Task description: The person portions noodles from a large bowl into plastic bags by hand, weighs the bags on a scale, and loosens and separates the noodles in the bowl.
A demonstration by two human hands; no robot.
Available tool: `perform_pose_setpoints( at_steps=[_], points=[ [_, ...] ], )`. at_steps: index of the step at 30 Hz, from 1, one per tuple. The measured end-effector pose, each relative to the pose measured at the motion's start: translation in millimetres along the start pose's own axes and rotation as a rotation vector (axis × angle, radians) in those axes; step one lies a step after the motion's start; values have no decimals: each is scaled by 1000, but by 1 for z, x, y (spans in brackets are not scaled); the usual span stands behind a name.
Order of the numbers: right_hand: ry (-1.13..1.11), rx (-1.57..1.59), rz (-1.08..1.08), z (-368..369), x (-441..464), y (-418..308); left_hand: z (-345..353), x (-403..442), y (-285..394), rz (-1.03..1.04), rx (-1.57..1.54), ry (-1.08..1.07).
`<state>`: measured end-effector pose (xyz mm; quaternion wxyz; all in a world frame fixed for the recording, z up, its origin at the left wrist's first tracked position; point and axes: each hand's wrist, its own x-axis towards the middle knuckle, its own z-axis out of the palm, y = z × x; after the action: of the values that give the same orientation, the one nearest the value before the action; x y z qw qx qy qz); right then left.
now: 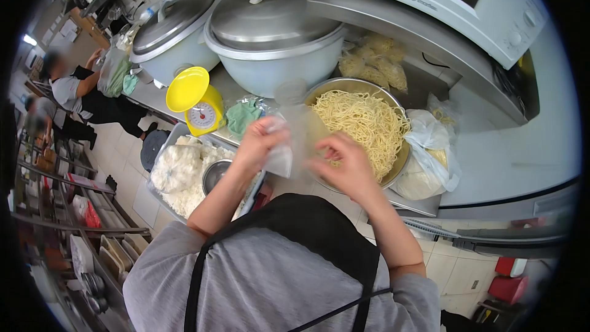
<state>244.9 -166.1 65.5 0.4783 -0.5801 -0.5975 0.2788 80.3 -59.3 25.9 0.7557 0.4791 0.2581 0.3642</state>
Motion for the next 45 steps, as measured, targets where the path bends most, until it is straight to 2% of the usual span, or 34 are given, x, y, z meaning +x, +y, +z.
perform_pose_setpoints(
  at_steps=[1, 2, 3, 5, 6, 7, 9, 10, 11, 12, 13, 14, 15, 17, 18, 19, 20, 22, 24, 25, 27, 31, 32, 33, 35, 37, 38, 39, 40, 42, 43, 44, 45],
  points=[
    [7, -82, -55, 13, 1, 5, 11, -4, -3, -5, -12, -44],
    [16, -167, -108, 19, 1, 11, 18, -6, -8, -43, 160, -142],
    [31, -174, -99, 18, 1, 14, 21, -5, -11, -49, 159, -161],
    [121, -69, -248, 11, 2, 22, 21, -2, -14, 36, 273, -118],
    [142, -81, -235, 6, 0, 29, 20, 0, -10, 209, 178, -126],
    [138, -151, -195, 2, -3, 37, 24, -3, -1, 197, 174, -151],
    [150, -228, -140, -4, -5, 46, 33, -13, 16, 42, -151, -269],
    [140, -268, 15, -5, -2, 46, 29, -15, 6, -15, -93, -385],
    [128, -302, 167, -7, 2, 49, 32, -14, 0, -23, -92, -402],
    [143, -302, 174, -13, 9, 55, 36, -13, -5, -24, 173, -421],
    [185, -135, 167, -22, 19, 63, 38, -12, -9, -22, 437, -433],
    [221, 32, 156, -30, 28, 67, 37, -9, -12, 157, 693, -268],
    [226, 34, 156, -37, 36, 66, 35, -5, -8, 157, 695, -272],
    [21, -193, 11, -48, 49, 60, 21, 3, 3, 419, 1034, 56],
    [6, -354, -21, -50, 53, 63, 10, 4, 8, 420, 1034, 60],
    [4, -354, -25, -43, 51, 70, -4, 6, 12, 439, 1110, 157],
    [-15, -657, 26, -30, 45, 82, -18, 8, 15, 457, 1187, 254],
    [-34, -958, 79, -11, 41, 105, -39, 6, 14, 448, 1157, 291],
    [-319, -1084, 288, -3, 41, 122, -47, 2, 13, 461, 1097, 348],
    [-320, -1088, 288, -8, 44, 122, -51, -1, 13, 461, 1093, 349],
    [-312, -817, 357, -25, 60, 119, -63, -7, 10, 415, 1121, 359],
    [-139, -832, 206, -80, 85, -6, -81, -14, 6, 395, 1077, 343],
    [-21, -902, -16, -95, 90, -22, -83, -16, 7, 354, 1048, 345],
    [47, -997, -114, -109, 99, -40, -85, -16, 8, 313, 1021, 346],
    [18, -737, 137, -128, 104, -111, -90, -15, 6, 308, 1004, 319],
    [183, -570, -63, -137, 90, -165, -91, -13, 6, 313, 936, 269],
    [143, -608, -91, -144, 87, -179, -88, -14, 8, 315, 937, 255],
    [154, -611, -85, -144, 89, -170, -85, -15, 10, 285, 905, 233],
    [64, -588, 35, -141, 96, -149, -82, -16, 11, 256, 871, 215],
    [102, -715, -208, -128, 104, -90, -78, -16, 11, 266, 867, 214],
    [22, -860, -364, -129, 113, -57, -78, -16, 12, 271, 867, 218],
    [-95, -843, -268, -126, 109, -60, -83, -15, 11, 277, 869, 212],
    [-51, -627, -93, -121, 107, -49, -91, -13, 8, 288, 932, 220]
  ],
)
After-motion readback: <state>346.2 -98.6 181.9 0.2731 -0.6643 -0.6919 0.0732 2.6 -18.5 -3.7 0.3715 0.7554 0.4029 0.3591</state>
